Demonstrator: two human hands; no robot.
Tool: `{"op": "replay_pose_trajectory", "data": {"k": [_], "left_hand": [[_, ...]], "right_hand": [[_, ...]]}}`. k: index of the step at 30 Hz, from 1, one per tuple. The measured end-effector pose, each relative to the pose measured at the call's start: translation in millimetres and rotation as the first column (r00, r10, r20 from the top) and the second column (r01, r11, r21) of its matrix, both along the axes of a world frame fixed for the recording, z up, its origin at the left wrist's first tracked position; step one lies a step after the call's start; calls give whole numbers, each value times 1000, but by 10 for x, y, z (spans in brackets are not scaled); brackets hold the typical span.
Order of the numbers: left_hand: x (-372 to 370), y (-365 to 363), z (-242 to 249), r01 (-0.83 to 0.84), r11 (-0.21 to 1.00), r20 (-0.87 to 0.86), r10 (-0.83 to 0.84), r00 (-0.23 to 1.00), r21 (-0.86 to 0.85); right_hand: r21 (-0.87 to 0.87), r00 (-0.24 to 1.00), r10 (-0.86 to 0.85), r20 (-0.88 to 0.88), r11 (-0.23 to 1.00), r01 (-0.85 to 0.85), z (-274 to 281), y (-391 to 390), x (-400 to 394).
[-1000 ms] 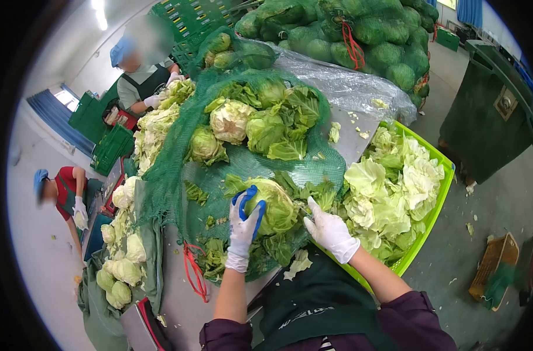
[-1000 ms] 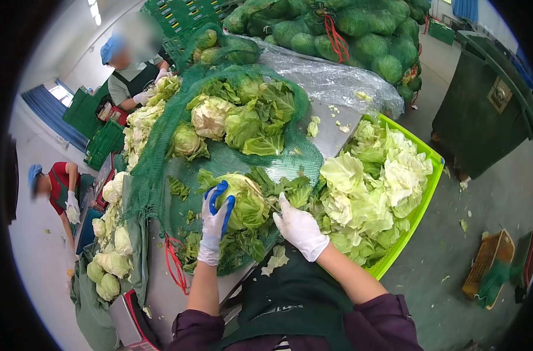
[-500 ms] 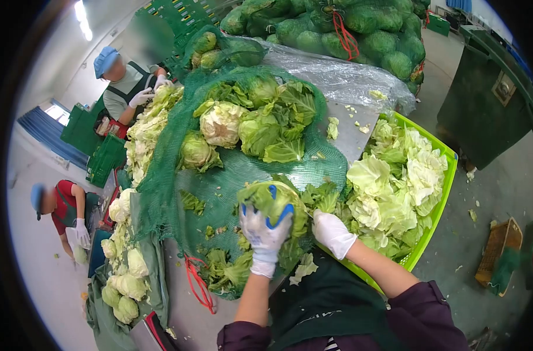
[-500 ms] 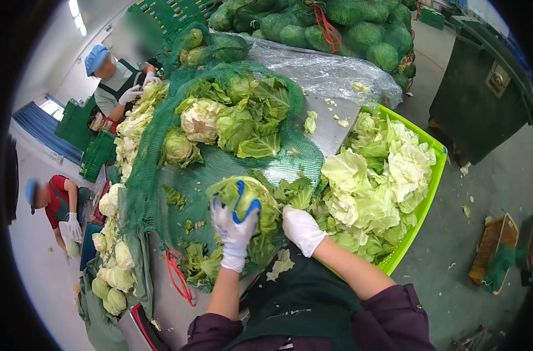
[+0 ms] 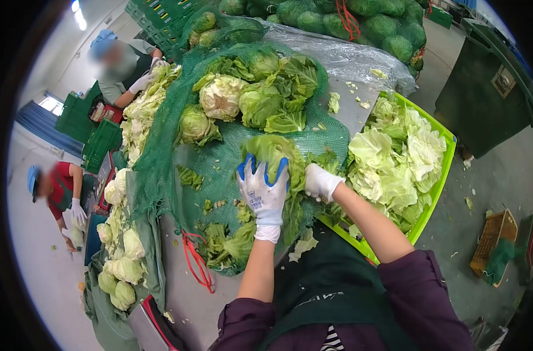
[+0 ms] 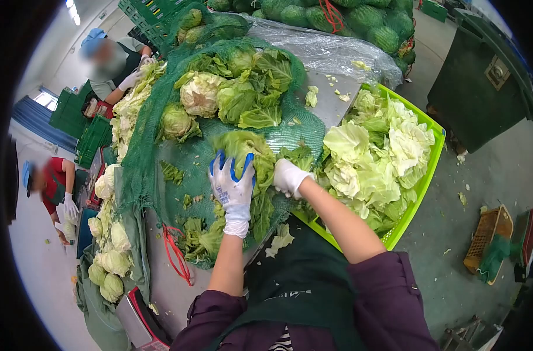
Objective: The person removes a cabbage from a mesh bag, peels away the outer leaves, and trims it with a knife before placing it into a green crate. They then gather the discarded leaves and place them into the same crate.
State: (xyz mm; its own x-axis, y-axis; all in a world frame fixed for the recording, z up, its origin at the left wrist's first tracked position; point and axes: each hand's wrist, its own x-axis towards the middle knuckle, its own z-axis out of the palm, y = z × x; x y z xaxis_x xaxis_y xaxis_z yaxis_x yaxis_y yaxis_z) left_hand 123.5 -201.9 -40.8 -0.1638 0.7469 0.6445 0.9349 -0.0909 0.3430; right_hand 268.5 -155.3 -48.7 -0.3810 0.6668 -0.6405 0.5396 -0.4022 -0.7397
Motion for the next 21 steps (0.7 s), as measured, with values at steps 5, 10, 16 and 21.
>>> {"op": "replay_pose_trajectory", "data": {"k": [5, 10, 16, 21], "left_hand": [[-168, -109, -16, 149, 988, 188, -154, 970, 39], [-422, -380, 155, 117, 985, 441, -49, 896, -129], [-476, -111, 44, 67, 960, 284, 13, 959, -270], [-171, -379, 253, 89, 985, 68, -80, 994, -147]], "right_hand": [[233, 979, 196, 56, 951, -204, -310, -43, -166], [757, 928, -152, 339, 631, -173, -129, -577, -384], [786, 944, -103, 315, 585, -199, -70, -492, -429], [666, 886, -96, 453, 697, -266, -671, 325, -234]]}}
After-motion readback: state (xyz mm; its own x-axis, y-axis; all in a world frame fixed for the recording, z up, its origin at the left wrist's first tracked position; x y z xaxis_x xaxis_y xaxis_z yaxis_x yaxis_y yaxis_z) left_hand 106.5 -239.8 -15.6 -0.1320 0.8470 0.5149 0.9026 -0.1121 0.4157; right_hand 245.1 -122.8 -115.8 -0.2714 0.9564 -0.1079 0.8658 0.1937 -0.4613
